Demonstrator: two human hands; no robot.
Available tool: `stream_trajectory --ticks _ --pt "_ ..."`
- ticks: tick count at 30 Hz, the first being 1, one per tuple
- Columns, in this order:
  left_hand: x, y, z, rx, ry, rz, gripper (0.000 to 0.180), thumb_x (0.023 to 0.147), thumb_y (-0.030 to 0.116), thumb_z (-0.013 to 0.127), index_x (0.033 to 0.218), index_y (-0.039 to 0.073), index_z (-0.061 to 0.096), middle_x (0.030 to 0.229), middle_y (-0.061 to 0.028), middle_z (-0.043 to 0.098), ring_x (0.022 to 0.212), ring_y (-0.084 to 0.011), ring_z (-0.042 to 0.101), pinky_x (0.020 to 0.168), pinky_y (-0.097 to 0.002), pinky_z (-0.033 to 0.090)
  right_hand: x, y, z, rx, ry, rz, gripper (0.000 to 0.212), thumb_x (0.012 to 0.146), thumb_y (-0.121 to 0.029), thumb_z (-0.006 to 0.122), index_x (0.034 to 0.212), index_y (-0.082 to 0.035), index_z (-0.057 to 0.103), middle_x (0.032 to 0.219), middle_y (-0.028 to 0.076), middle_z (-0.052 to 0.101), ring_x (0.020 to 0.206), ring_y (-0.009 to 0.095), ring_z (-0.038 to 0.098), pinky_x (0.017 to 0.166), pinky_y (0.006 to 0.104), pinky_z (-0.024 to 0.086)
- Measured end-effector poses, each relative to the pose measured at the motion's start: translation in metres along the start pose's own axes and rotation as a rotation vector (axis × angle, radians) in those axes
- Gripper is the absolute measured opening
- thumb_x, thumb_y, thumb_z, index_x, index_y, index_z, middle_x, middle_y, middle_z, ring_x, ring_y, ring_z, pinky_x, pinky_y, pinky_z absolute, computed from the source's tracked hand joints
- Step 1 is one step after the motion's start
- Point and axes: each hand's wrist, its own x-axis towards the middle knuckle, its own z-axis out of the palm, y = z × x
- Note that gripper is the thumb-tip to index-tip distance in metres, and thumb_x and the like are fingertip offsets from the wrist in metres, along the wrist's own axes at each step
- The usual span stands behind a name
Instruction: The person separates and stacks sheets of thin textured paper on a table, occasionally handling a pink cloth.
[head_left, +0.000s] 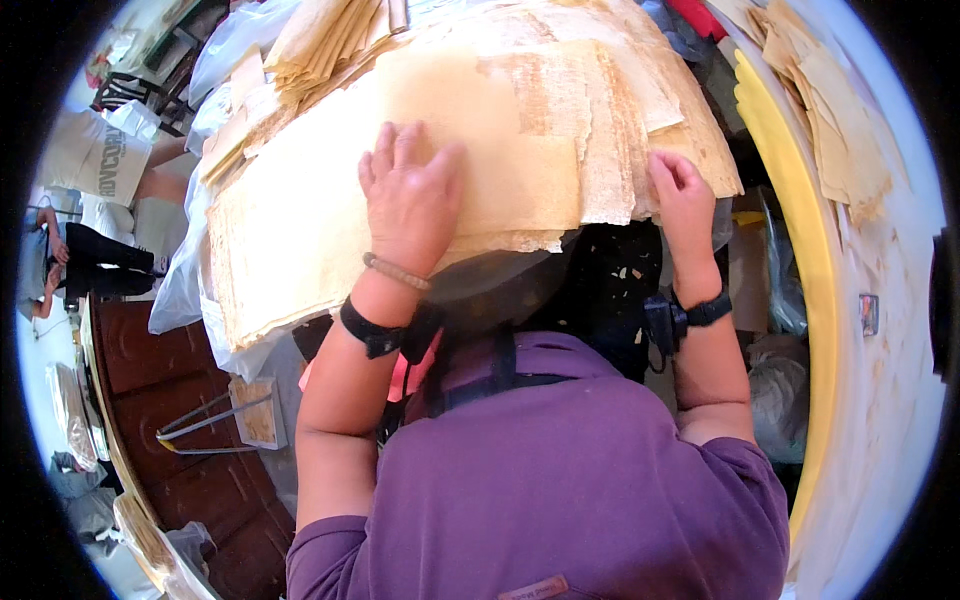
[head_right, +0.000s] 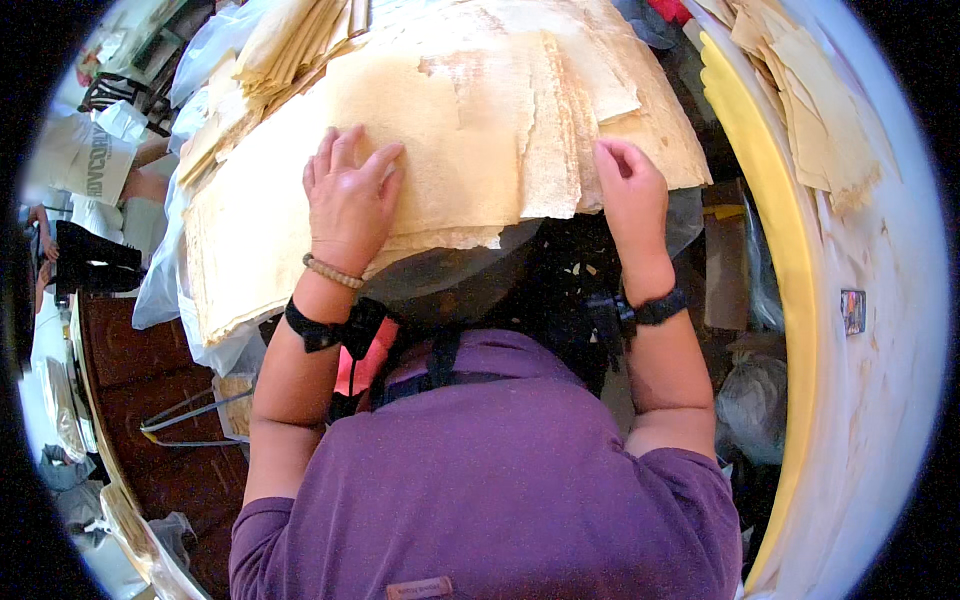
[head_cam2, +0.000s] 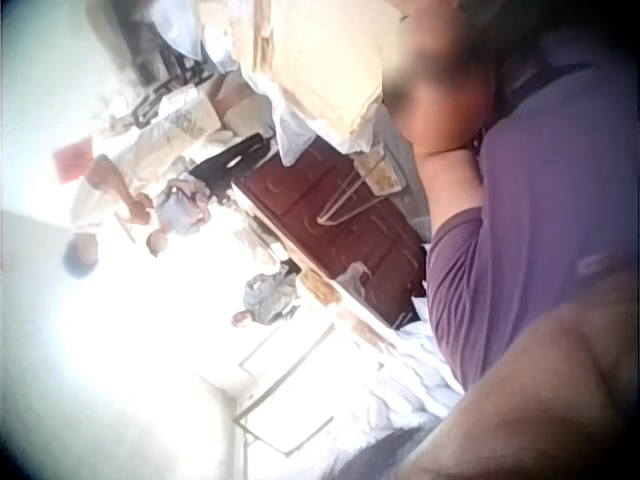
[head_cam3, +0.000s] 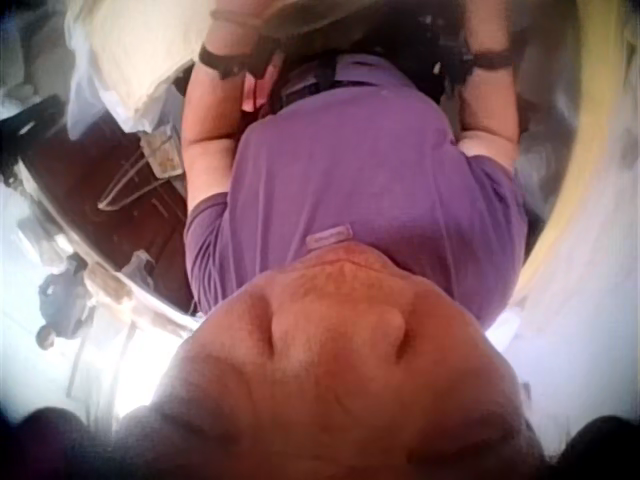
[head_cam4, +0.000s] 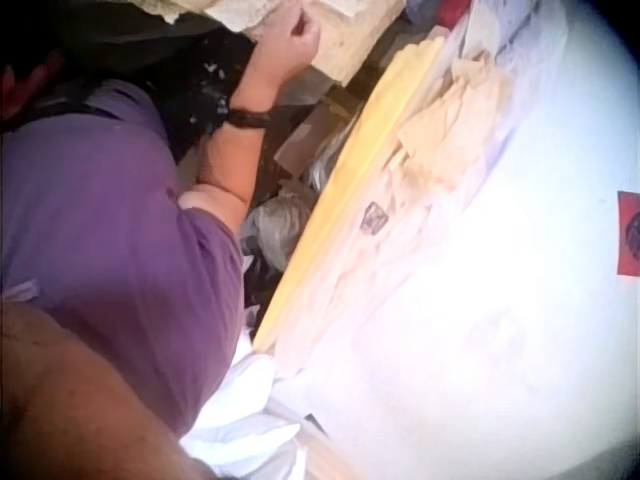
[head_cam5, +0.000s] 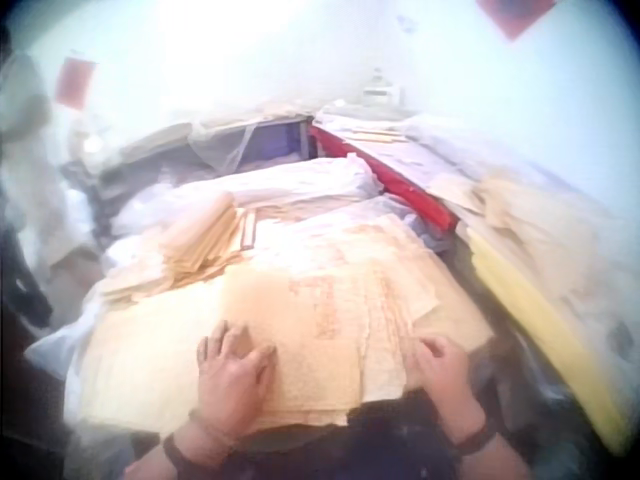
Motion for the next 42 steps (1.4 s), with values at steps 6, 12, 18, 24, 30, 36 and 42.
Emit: stream_trajectory --ticks 6,12,18,24,30,36,42 --pt "0.007 -0.035 0.020 -0.149 0.099 0.095 0.026 0.084 0.025 0.075 0.109 0.028 0.077 0.143 -0.0185 0.057 0.135 -0.0502 0.047 0.108 -0.0527 0.043 -0.034 -0.025 -0.020 -0.067 -0.241 0.426 0.034 0.098 -0.034 0.068 0.108 -0.002 0.071 0.085 0.003 0.071 0.073 0.009 0.065 0.065 0.0229 0.050" --pt "0.022 -0.059 0.012 -0.164 0.004 0.277 0.032 0.087 0.029 0.075 0.119 0.026 0.075 0.148 -0.0176 0.053 0.138 -0.0417 0.047 0.120 -0.0486 0.034 -0.036 -0.029 -0.005 0.149 -0.392 0.637 0.039 0.096 -0.042 0.068 0.107 -0.005 0.068 0.082 0.003 0.070 0.068 0.012 0.067 0.060 0.0216 0.050" --pt "-0.002 -0.036 -0.035 -0.132 0.082 0.239 0.033 0.089 0.023 0.073 0.121 0.015 0.068 0.123 -0.0067 0.066 0.116 -0.0296 0.061 0.094 -0.0398 0.052 -0.068 -0.027 0.012 0.240 -0.692 0.824 0.030 0.093 -0.036 0.074 0.092 -0.008 0.062 0.081 0.005 0.069 0.070 0.015 0.071 0.062 0.0245 0.055" --pt "-0.107 -0.049 -0.045 -0.237 -0.156 -0.305 0.027 0.101 0.029 0.063 0.093 0.005 0.071 0.072 -0.0092 0.069 0.059 -0.0222 0.066 0.057 -0.0338 0.051 -0.094 -0.027 0.032 0.363 -0.879 0.881 0.026 0.096 -0.030 0.071 0.100 -0.005 0.069 0.086 0.007 0.074 0.069 0.013 0.070 0.061 0.0236 0.056" --pt "-0.123 -0.034 -0.029 -0.535 -0.256 -0.412 0.041 0.105 0.039 0.053 0.088 0.007 0.070 0.069 -0.0124 0.068 0.060 -0.0284 0.066 0.057 -0.0392 0.051 -0.110 -0.043 0.061 0.314 -1.047 0.823 0.023 0.096 -0.027 0.071 0.099 -0.004 0.073 0.084 0.006 0.074 0.067 0.010 0.067 0.061 0.0214 0.054" --pt "-0.118 -0.024 -0.039 -0.091 -0.177 -0.241 0.034 0.103 0.036 0.056 0.083 0.011 0.069 0.067 -0.0114 0.066 0.059 -0.0337 0.065 0.055 -0.0451 0.051 -0.121 -0.048 0.074 0.325 -1.045 0.786 0.022 0.097 -0.027 0.071 0.098 -0.005 0.073 0.084 0.006 0.074 0.067 0.010 0.067 0.062 0.0211 0.054" --pt "-0.117 -0.046 -0.048 -0.057 -0.121 0.129 0.074 0.077 -0.002 0.066 0.147 0.019 0.053 0.158 -0.0100 0.045 0.148 -0.0307 0.039 0.122 -0.0440 0.030 -0.123 -0.051 0.075 0.300 -1.108 0.734 0.030 0.095 -0.033 0.073 0.108 -0.006 0.073 0.089 0.005 0.075 0.073 0.011 0.067 0.069 0.0254 0.055"
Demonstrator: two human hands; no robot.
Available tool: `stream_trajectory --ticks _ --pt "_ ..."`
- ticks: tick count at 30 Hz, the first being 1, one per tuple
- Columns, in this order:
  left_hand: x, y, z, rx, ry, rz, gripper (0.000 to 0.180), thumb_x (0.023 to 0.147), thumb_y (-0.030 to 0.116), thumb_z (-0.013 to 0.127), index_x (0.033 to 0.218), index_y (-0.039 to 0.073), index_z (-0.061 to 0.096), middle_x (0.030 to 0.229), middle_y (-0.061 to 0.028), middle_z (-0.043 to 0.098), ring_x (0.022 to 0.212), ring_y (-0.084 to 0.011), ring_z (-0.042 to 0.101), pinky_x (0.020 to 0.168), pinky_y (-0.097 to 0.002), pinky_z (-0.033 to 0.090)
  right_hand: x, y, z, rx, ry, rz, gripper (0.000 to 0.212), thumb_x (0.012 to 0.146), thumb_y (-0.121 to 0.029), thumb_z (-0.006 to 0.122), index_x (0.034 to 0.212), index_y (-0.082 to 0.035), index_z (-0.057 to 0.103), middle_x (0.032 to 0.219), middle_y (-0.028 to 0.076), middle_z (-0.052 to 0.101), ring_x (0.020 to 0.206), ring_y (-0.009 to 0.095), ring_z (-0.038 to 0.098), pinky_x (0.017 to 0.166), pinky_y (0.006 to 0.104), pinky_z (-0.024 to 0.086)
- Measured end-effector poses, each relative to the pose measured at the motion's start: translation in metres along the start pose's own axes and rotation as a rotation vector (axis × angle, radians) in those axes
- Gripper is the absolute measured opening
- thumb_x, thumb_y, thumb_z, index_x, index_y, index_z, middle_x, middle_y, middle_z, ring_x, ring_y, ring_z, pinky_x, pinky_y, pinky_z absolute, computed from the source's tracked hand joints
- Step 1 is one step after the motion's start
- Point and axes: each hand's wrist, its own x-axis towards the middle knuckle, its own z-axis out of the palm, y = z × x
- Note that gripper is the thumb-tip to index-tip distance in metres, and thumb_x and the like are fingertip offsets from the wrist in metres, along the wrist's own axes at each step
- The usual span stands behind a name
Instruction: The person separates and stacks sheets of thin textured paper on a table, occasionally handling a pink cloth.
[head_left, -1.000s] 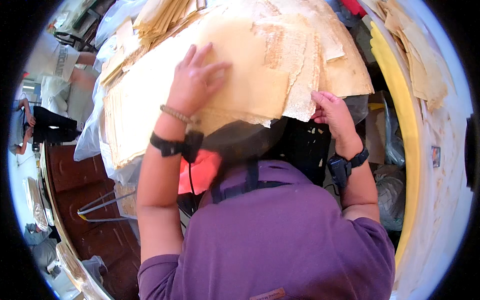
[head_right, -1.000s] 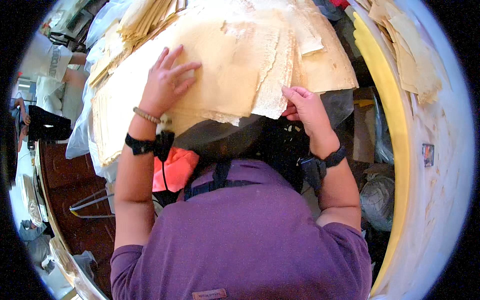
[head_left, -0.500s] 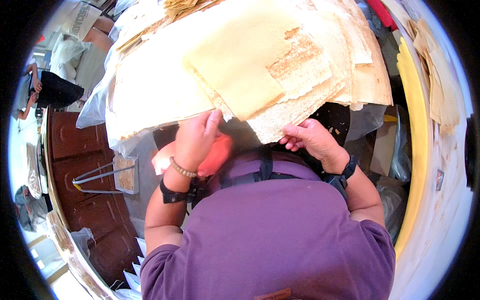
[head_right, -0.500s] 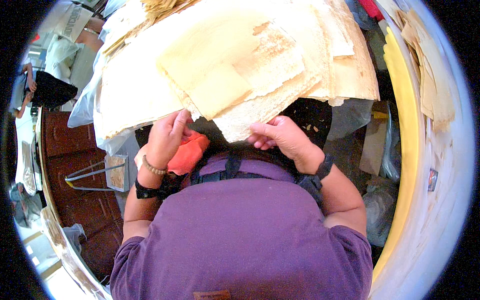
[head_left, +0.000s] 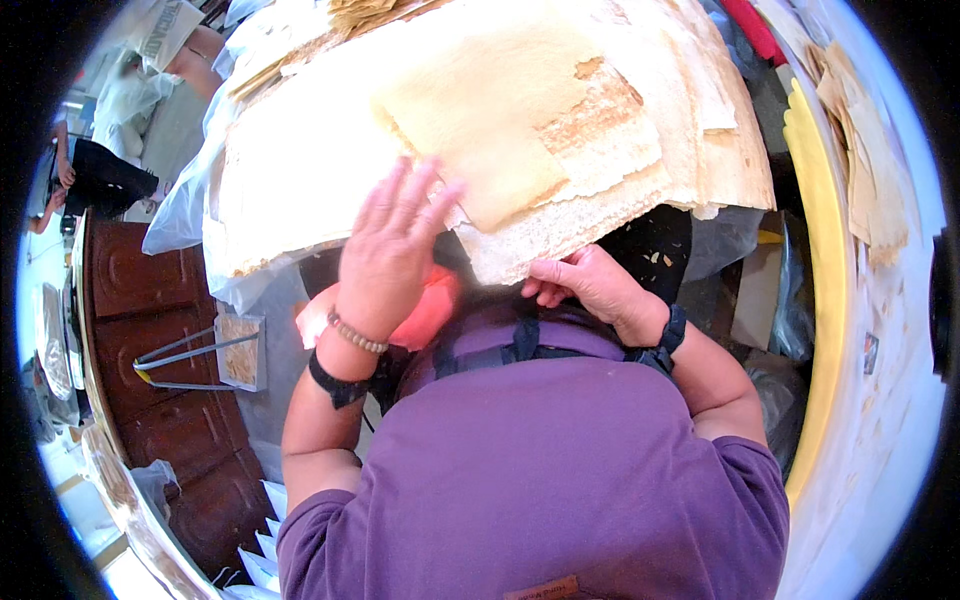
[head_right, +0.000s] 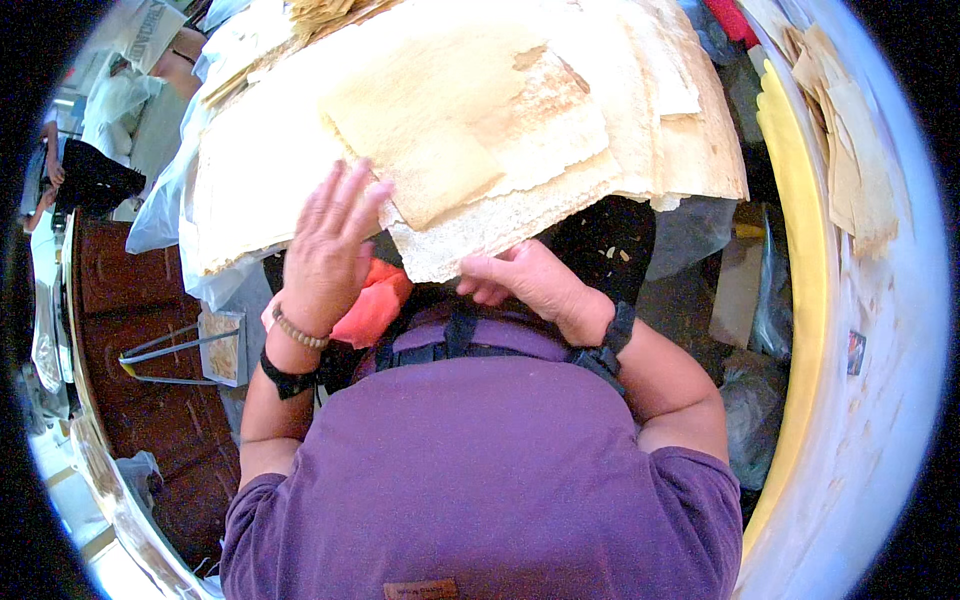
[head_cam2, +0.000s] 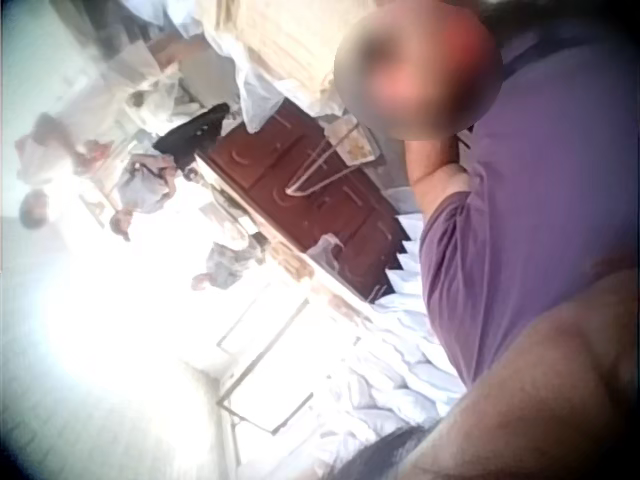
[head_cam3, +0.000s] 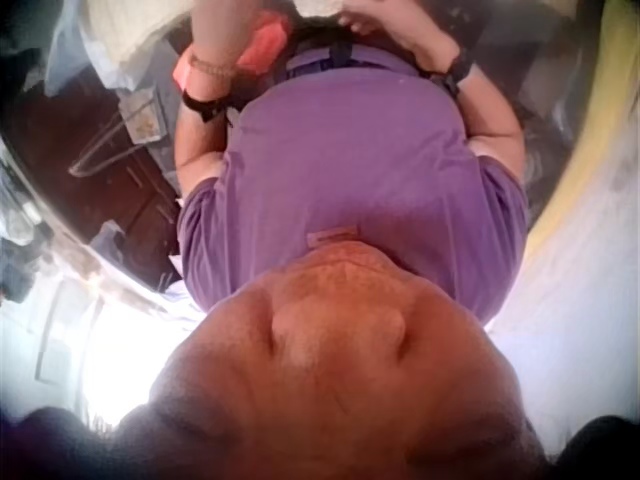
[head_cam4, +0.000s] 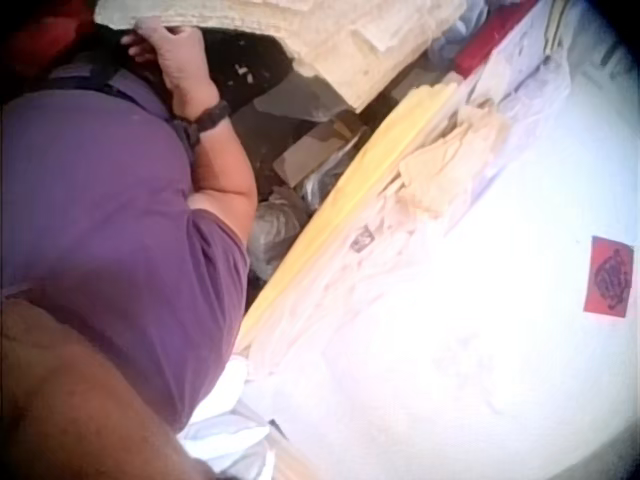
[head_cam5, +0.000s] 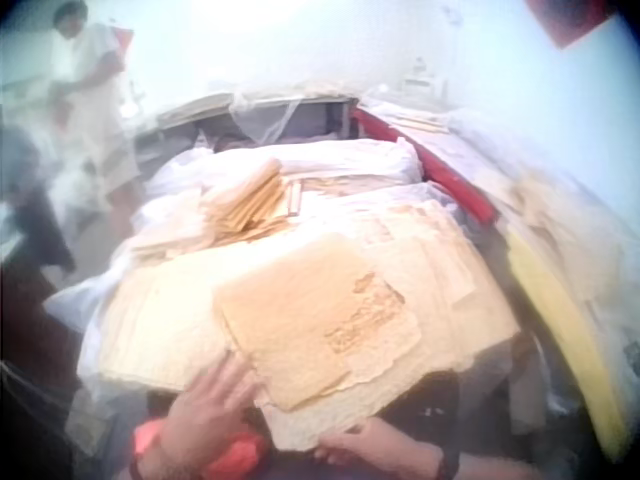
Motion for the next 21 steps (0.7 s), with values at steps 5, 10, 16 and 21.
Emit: stream_trajectory --ticks 5,10,16,21 --pt "0.020 -0.007 0.014 -0.144 -0.001 0.164 0.063 0.082 -0.004 0.061 0.140 0.019 0.060 0.153 -0.0078 0.052 0.144 -0.0302 0.045 0.118 -0.0453 0.036 -0.001 -0.012 0.022 0.002 -0.064 -0.107 0.029 0.095 -0.024 0.073 0.114 -0.003 0.071 0.094 0.007 0.074 0.082 0.015 0.070 0.076 0.0295 0.058" --pt "0.018 -0.034 0.032 -0.330 0.118 0.201 0.037 0.089 0.008 0.064 0.123 0.016 0.073 0.142 -0.0104 0.062 0.137 -0.0329 0.053 0.114 -0.0451 0.042 -0.023 -0.036 -0.015 -0.399 -0.296 -0.383 0.023 0.091 -0.012 0.076 0.110 0.001 0.073 0.097 0.008 0.076 0.088 0.019 0.072 0.083 0.0305 0.057" --pt "0.007 -0.047 0.027 -0.475 0.068 0.162 0.031 0.090 0.012 0.069 0.120 0.015 0.075 0.141 -0.0123 0.063 0.139 -0.0343 0.051 0.115 -0.0439 0.040 -0.084 -0.067 -0.084 -0.228 0.152 -0.709 0.020 0.090 0.001 0.068 0.109 0.002 0.073 0.099 0.010 0.076 0.090 0.017 0.072 0.081 0.0282 0.056" --pt "-0.003 -0.078 0.014 -0.678 0.011 0.110 0.047 0.075 0.026 0.086 0.119 0.012 0.075 0.136 -0.0124 0.066 0.139 -0.0362 0.051 0.116 -0.0456 0.039 -0.052 -0.084 -0.092 -1.492 0.527 -0.819 0.072 0.075 0.002 0.074 0.143 -0.010 0.055 0.149 0.012 0.055 0.141 0.030 0.049 0.116 0.0415 0.041"
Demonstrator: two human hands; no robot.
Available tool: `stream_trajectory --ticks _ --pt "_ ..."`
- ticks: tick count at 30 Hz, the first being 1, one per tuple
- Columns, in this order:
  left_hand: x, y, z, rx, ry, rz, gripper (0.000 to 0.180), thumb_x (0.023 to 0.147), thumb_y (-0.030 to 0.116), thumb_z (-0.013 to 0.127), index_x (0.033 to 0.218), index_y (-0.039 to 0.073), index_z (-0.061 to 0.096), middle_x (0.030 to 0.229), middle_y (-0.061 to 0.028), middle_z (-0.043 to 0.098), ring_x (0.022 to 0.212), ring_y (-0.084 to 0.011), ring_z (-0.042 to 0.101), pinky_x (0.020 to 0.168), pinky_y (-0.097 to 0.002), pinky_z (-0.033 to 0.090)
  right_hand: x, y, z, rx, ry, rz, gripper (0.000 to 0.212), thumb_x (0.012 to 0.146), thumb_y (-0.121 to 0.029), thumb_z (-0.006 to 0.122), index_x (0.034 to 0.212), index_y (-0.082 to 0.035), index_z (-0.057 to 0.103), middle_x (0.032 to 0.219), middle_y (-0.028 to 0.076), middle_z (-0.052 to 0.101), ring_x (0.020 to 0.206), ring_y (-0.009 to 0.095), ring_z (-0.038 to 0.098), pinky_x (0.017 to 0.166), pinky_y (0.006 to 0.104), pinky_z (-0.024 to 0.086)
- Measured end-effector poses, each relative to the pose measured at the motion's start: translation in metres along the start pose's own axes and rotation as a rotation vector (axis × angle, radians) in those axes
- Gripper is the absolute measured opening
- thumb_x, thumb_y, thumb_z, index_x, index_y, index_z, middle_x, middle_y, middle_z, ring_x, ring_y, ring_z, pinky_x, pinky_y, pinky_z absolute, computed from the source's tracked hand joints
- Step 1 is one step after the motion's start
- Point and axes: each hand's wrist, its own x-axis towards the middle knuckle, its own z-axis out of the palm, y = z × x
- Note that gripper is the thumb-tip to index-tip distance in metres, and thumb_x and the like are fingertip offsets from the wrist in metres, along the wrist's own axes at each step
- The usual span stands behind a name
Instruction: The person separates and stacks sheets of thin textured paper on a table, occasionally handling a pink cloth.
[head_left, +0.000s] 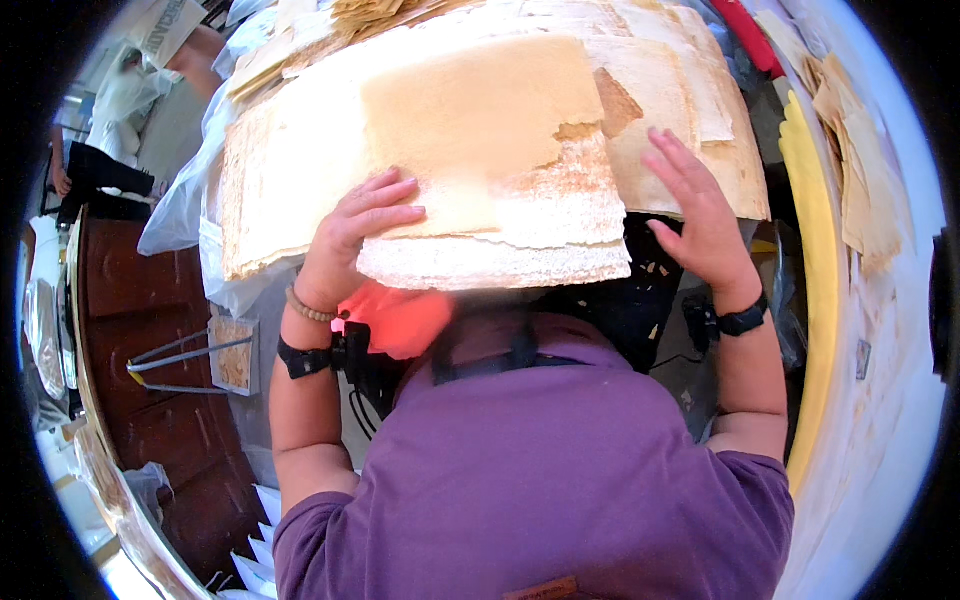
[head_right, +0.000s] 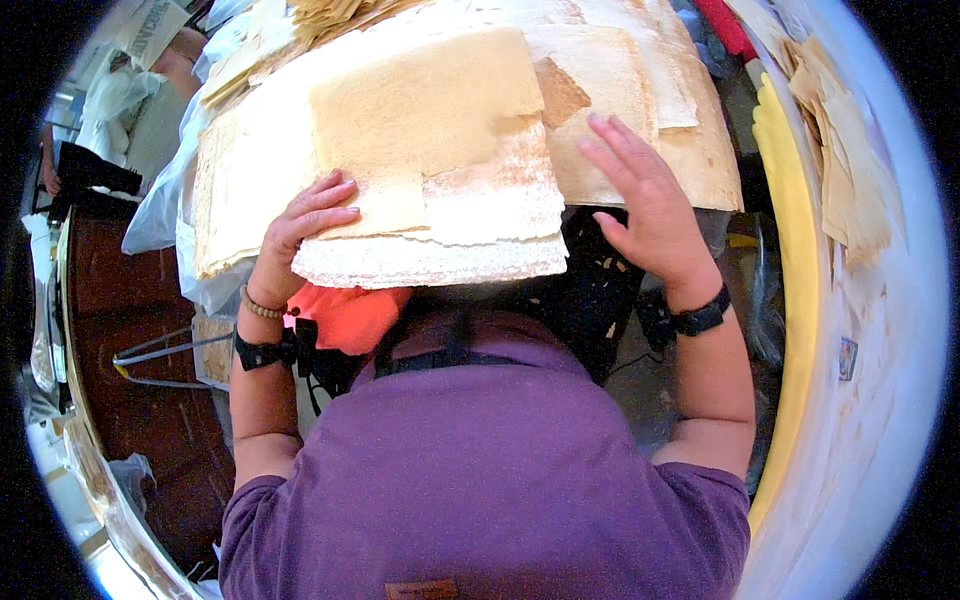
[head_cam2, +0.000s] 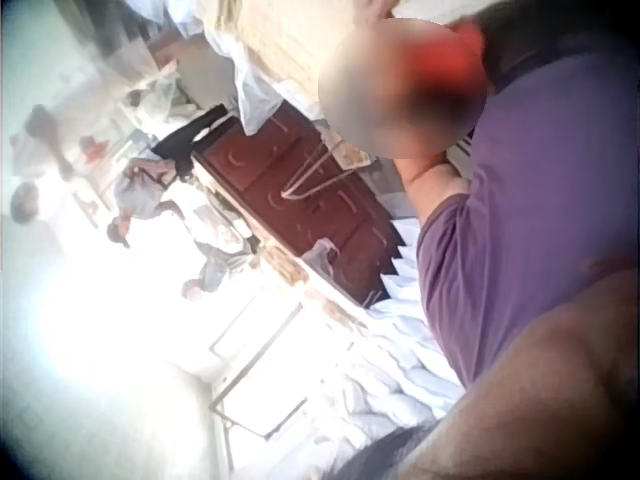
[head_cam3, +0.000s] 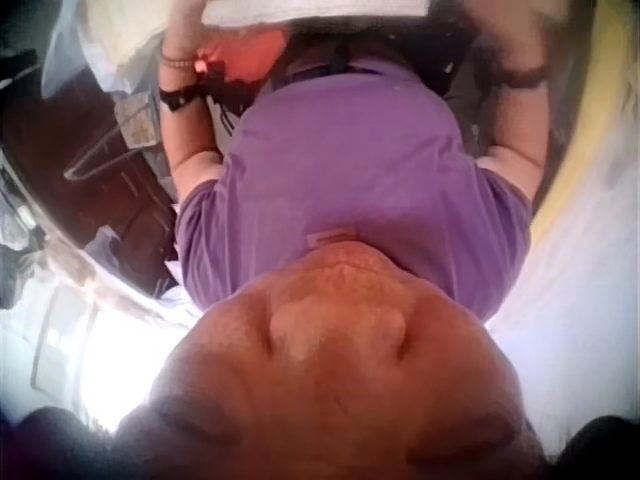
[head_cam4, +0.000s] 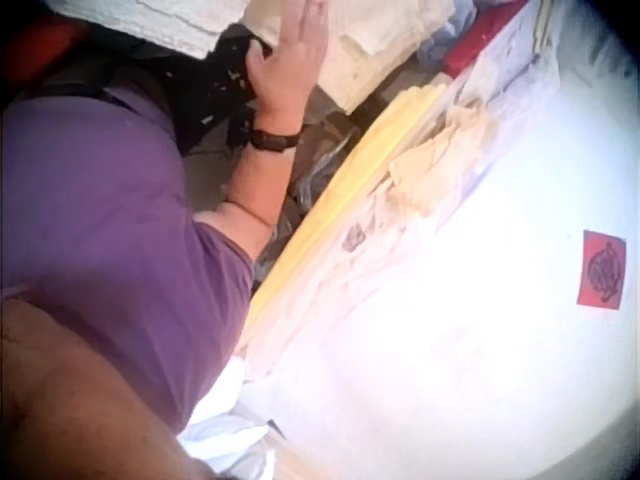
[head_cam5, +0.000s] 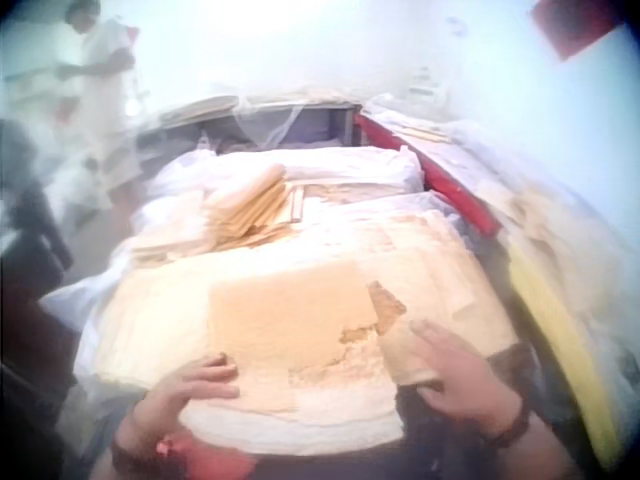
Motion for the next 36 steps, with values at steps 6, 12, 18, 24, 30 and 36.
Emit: stream_trajectory --ticks 6,12,18,24,30,36 --pt "0.000 0.000 -0.003 0.025 -0.026 0.017 0.036 0.078 0.022 0.083 0.113 0.015 0.078 0.135 -0.0122 0.066 0.136 -0.0355 0.053 0.114 -0.0459 0.040 0.026 -0.010 0.040 -0.077 -0.070 -0.256 0.070 0.073 -0.005 0.076 0.138 -0.025 0.062 0.154 0.006 0.051 0.145 0.027 0.044 0.120 0.0447 0.035" --pt "-0.006 -0.002 0.013 -0.455 0.312 -0.419 0.021 0.090 0.020 0.075 0.107 0.007 0.077 0.105 -0.0146 0.074 0.105 -0.0287 0.068 0.091 -0.0393 0.053 0.048 0.000 0.058 0.365 0.021 -0.235 0.030 0.086 -0.015 0.074 0.115 -0.015 0.075 0.126 0.007 0.072 0.126 0.031 0.062 0.110 0.0430 0.045" --pt "0.027 0.013 0.020 0.415 0.305 -0.677 0.036 0.090 0.034 0.072 0.079 0.000 0.067 0.075 -0.0198 0.065 0.068 -0.0345 0.063 0.062 -0.0433 0.049 0.064 -0.031 0.067 0.707 0.058 0.493 0.046 0.087 -0.014 0.075 0.131 -0.006 0.065 0.118 0.015 0.072 0.117 0.033 0.065 0.103 0.0406 0.048" --pt "0.039 0.014 0.016 0.430 0.278 -0.650 0.038 0.086 0.038 0.073 0.076 0.003 0.064 0.072 -0.0186 0.063 0.070 -0.0384 0.063 0.065 -0.0469 0.051 0.062 -0.049 0.072 -0.109 0.313 -0.054 0.065 0.084 -0.025 0.076 0.146 -0.021 0.055 0.157 0.012 0.045 0.145 0.033 0.040 0.119 0.0474 0.032" --pt "0.057 0.046 0.008 0.748 0.336 -0.340 0.061 0.079 0.036 0.082 0.130 0.011 0.060 0.130 -0.0168 0.061 0.122 -0.0363 0.057 0.100 -0.0462 0.047 0.069 -0.045 0.071 -0.107 -0.002 -0.184 0.061 0.082 -0.032 0.076 0.141 -0.026 0.061 0.153 0.007 0.050 0.140 0.033 0.046 0.115 0.0447 0.040" --pt "0.085 0.033 0.021 0.634 -0.103 -0.049 0.079 0.074 0.029 0.085 0.145 0.014 0.053 0.156 -0.0135 0.046 0.145 -0.0361 0.042 0.118 -0.0467 0.037 0.086 -0.031 0.053 -0.161 0.020 -0.275 0.056 0.078 -0.018 0.075 0.133 -0.021 0.065 0.143 0.009 0.059 0.128 0.032 0.057 0.106 0.0420 0.049"
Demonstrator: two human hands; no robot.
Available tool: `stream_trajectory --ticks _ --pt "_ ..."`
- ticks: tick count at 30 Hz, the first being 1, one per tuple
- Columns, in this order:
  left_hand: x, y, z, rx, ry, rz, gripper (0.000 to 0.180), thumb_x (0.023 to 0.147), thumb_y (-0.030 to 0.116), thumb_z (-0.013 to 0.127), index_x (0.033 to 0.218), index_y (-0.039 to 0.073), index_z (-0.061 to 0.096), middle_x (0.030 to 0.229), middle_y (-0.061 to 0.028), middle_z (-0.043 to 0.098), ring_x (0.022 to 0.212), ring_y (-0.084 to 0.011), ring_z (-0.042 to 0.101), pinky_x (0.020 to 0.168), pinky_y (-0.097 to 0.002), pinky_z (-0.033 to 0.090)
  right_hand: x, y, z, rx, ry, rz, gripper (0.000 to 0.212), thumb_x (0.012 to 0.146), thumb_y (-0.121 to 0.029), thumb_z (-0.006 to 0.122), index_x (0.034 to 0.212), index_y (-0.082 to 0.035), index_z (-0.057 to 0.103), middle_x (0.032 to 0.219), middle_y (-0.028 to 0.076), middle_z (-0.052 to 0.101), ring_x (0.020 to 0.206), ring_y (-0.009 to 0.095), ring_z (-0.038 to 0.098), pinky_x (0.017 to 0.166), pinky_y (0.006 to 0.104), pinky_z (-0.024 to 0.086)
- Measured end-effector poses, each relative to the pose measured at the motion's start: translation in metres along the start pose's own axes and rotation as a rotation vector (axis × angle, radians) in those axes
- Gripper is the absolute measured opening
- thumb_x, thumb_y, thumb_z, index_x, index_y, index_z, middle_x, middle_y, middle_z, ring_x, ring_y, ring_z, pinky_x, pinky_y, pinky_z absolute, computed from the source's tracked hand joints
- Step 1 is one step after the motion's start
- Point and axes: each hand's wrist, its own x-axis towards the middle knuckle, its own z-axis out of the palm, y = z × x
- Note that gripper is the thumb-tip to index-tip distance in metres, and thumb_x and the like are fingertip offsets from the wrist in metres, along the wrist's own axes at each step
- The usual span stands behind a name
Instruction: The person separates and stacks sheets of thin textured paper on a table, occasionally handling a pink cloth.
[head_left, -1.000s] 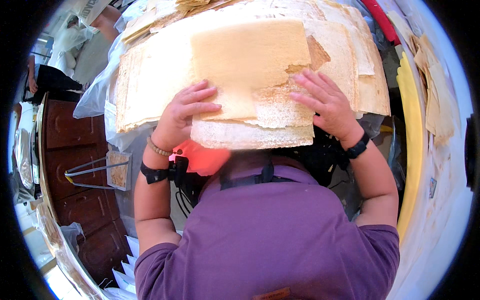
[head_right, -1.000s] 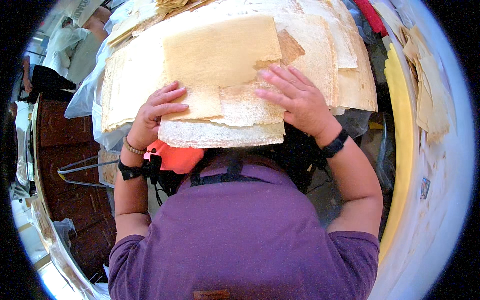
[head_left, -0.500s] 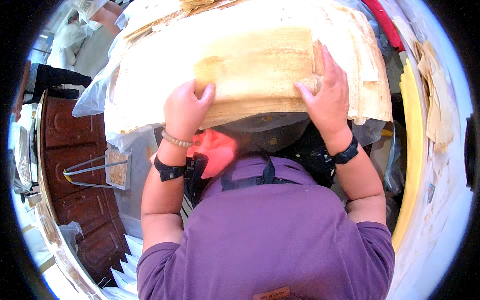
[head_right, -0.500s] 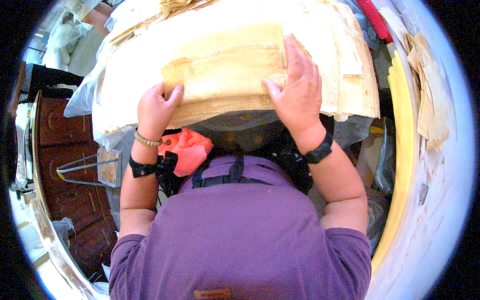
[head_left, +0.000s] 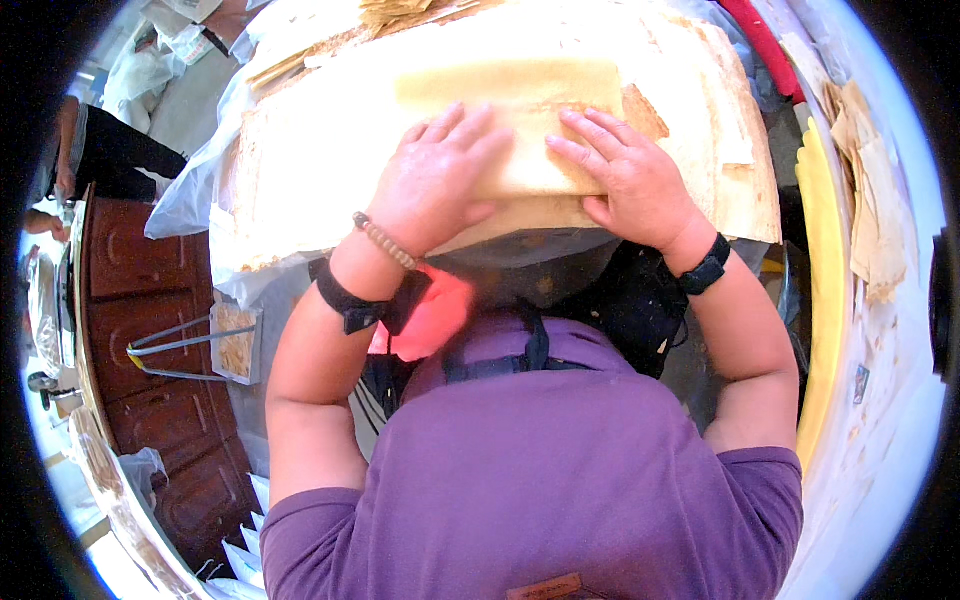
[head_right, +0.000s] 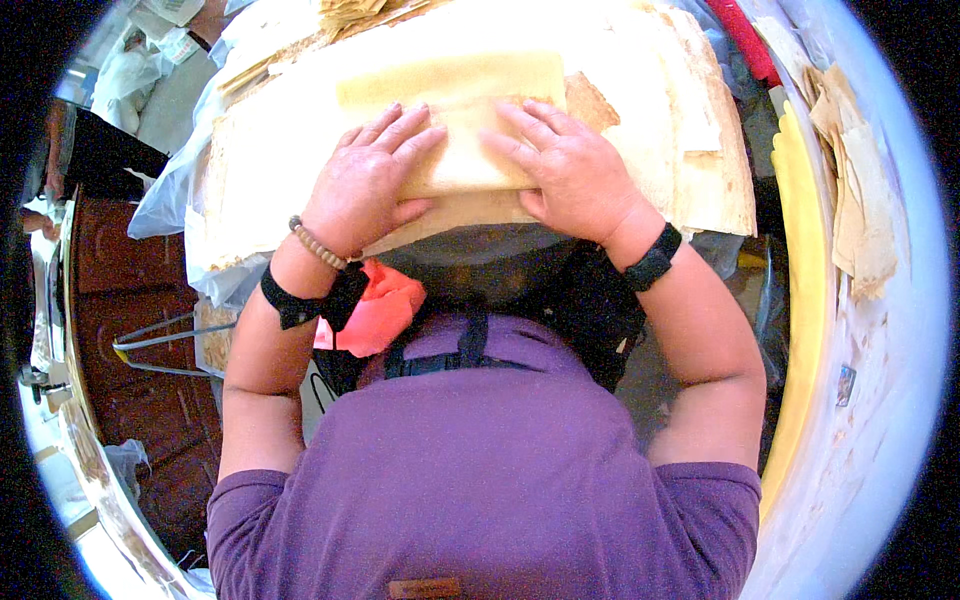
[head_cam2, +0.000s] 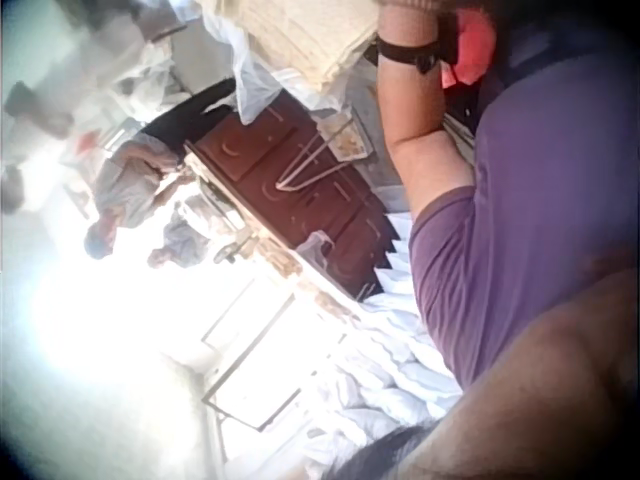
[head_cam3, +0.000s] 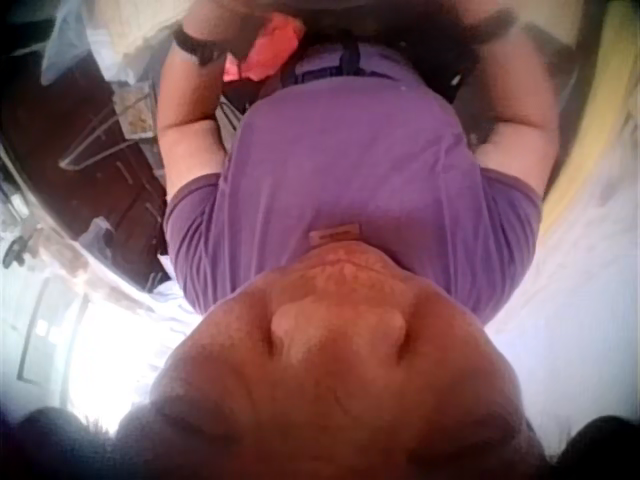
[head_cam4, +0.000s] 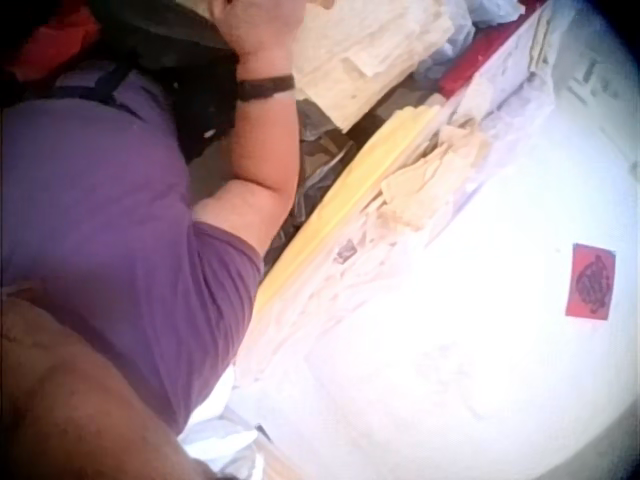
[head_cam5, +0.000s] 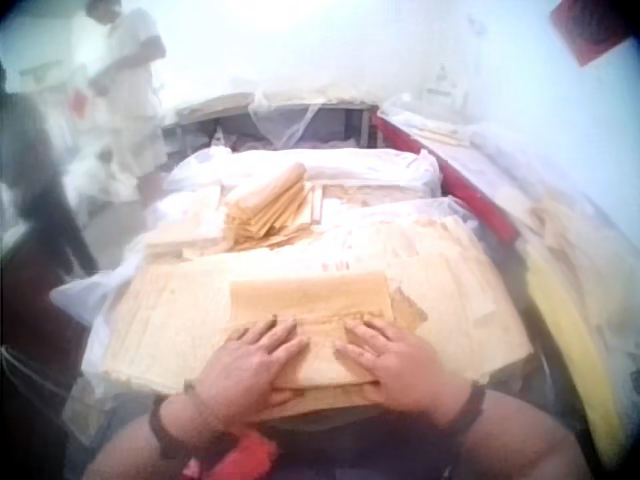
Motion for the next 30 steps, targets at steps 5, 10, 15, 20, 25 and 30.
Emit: stream_trajectory --ticks 5,10,15,20,25,30 --pt "-0.010 -0.030 -0.023 -0.128 -0.040 0.048 0.051 0.078 0.007 0.073 0.128 0.008 0.065 0.130 -0.0161 0.066 0.121 -0.0361 0.063 0.101 -0.0412 0.052 -0.006 0.040 -0.009 0.341 -0.030 0.087 0.045 0.078 -0.006 0.072 0.123 -0.012 0.071 0.123 0.009 0.072 0.114 0.030 0.067 0.106 0.0408 0.049" --pt "-0.033 -0.080 -0.036 -1.032 -0.171 -0.324 0.024 0.093 0.012 0.068 0.114 -0.001 0.069 0.093 -0.0044 0.073 0.086 -0.0135 0.069 0.081 -0.0297 0.056 -0.013 0.054 -0.014 1.076 -0.005 0.621 0.031 0.092 -0.018 0.072 0.118 0.000 0.072 0.106 0.006 0.076 0.096 0.013 0.068 0.089 0.0283 0.053" --pt "-0.022 -0.063 0.001 -1.131 0.157 -0.747 0.030 0.096 0.027 0.070 0.104 -0.001 0.069 0.082 -0.0010 0.066 0.068 -0.0102 0.059 0.064 -0.0284 0.051 0.010 0.041 0.005 1.121 0.189 0.731 0.031 0.094 -0.018 0.072 0.115 0.004 0.071 0.103 0.004 0.074 0.090 0.009 0.065 0.083 0.0267 0.053" --pt "-0.003 -0.020 0.003 -0.342 0.029 -0.847 0.032 0.091 0.024 0.069 0.114 0.001 0.068 0.094 -0.0147 0.070 0.079 -0.0276 0.066 0.075 -0.0404 0.054 0.014 0.053 0.013 0.728 0.071 0.751 0.036 0.094 -0.021 0.073 0.117 0.006 0.069 0.104 0.005 0.074 0.090 0.009 0.064 0.081 0.0274 0.053" --pt "0.020 0.015 0.028 0.084 0.270 -0.065 0.065 0.093 0.031 0.066 0.152 0.012 0.045 0.159 -0.0115 0.043 0.150 -0.0298 0.036 0.123 -0.0448 0.026 0.024 0.051 0.015 0.639 0.072 0.727 0.037 0.091 -0.025 0.073 0.113 0.004 0.071 0.097 0.012 0.075 0.085 0.019 0.069 0.079 0.0320 0.055" --pt "0.024 0.022 0.033 0.039 0.153 -0.101 0.079 0.088 0.052 0.068 0.152 0.012 0.045 0.161 -0.0081 0.039 0.152 -0.0286 0.031 0.124 -0.0466 0.022 0.030 0.042 0.020 0.464 0.186 0.790 0.045 0.090 -0.034 0.073 0.122 -0.003 0.069 0.110 0.018 0.074 0.100 0.033 0.071 0.093 0.0419 0.054"
